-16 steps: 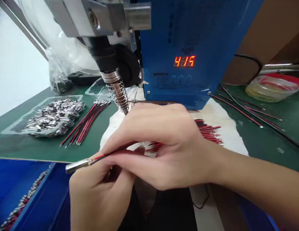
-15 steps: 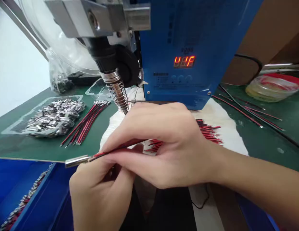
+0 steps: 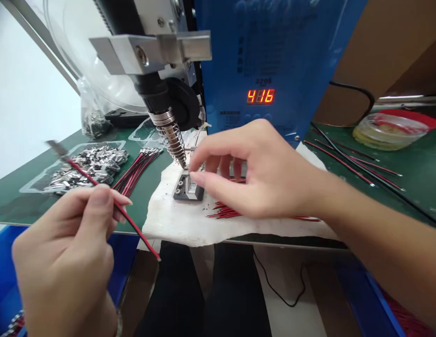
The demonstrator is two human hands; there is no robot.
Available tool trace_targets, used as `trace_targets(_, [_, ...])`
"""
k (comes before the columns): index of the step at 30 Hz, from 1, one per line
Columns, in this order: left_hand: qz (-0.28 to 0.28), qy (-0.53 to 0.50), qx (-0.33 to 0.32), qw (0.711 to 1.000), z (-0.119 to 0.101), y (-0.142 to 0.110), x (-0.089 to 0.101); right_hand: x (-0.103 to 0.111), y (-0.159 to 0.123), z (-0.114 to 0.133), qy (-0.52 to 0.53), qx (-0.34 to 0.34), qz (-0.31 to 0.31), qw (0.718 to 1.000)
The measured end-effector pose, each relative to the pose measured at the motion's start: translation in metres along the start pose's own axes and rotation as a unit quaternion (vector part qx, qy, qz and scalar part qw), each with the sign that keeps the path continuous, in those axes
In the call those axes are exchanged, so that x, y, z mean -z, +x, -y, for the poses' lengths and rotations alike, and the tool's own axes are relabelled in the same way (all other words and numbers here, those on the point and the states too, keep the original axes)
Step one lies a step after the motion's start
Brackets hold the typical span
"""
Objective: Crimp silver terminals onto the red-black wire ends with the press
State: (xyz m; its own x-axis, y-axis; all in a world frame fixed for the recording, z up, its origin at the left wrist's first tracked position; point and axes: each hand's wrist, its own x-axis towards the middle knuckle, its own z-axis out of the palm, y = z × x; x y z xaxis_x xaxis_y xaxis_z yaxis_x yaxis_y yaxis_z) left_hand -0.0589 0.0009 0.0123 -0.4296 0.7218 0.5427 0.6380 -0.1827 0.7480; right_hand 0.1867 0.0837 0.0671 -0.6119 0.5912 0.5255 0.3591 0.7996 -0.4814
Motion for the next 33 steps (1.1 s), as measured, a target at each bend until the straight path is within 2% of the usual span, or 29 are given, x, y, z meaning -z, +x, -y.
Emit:
trace_targets(1, [0.017,0.036,-0.016,0.999,0.006,0.011,0.007,0.007,0.003,-0.009,-0.010,-0.009,0.072,0.997])
trace_targets(3, [0.109,0.143,-0.023,0.983,0.016,0.035,0.021,0.018,0.010,-0.026,-0.044,-0.051,0.215,0.974])
trace_targets(5, [0.159,0.274,-0.022,0.948,0.018,0.058,0.029,0.025,0.016,-0.037,-0.051,-0.084,0.256,0.962])
trace_targets(7, [0.234,0.404,-0.014,0.884,0.014,0.076,0.032,0.028,0.021,-0.041,-0.047,-0.108,0.292,0.949])
trace_targets(10, [0.296,0.541,-0.045,0.786,0.002,0.093,0.029,0.031,0.029,-0.038,-0.052,-0.139,0.355,0.923])
trace_targets(12, [0.313,0.594,-0.091,0.735,-0.003,0.098,0.023,0.032,0.034,-0.035,-0.073,-0.158,0.392,0.903])
trace_targets(14, [0.331,0.619,-0.136,0.699,-0.005,0.103,0.017,0.031,0.039,-0.033,-0.097,-0.173,0.413,0.889])
trace_targets(16, [0.352,0.628,-0.160,0.675,-0.004,0.110,0.013,0.028,0.039,-0.036,-0.106,-0.169,0.402,0.894])
trace_targets(19, [0.371,0.635,-0.159,0.659,0.002,0.124,0.008,0.023,0.029,-0.043,-0.079,-0.117,0.322,0.936])
trace_targets(22, [0.371,0.634,-0.151,0.662,0.005,0.135,0.007,0.018,0.015,-0.050,-0.069,-0.075,0.277,0.956])
trace_targets(26, [0.376,0.619,-0.162,0.670,0.005,0.141,0.002,0.016,0.006,-0.052,-0.066,-0.055,0.274,0.958])
trace_targets(28, [0.376,0.625,-0.162,0.664,0.004,0.141,-0.004,0.016,0.005,-0.052,-0.056,-0.050,0.277,0.958])
trace_targets(31, [0.355,0.636,-0.161,0.666,0.001,0.140,-0.012,0.017,0.005,-0.050,-0.033,-0.046,0.293,0.954])
trace_targets(33, [0.336,0.633,-0.161,0.678,0.000,0.138,-0.013,0.016,0.003,-0.049,-0.022,-0.037,0.303,0.952])
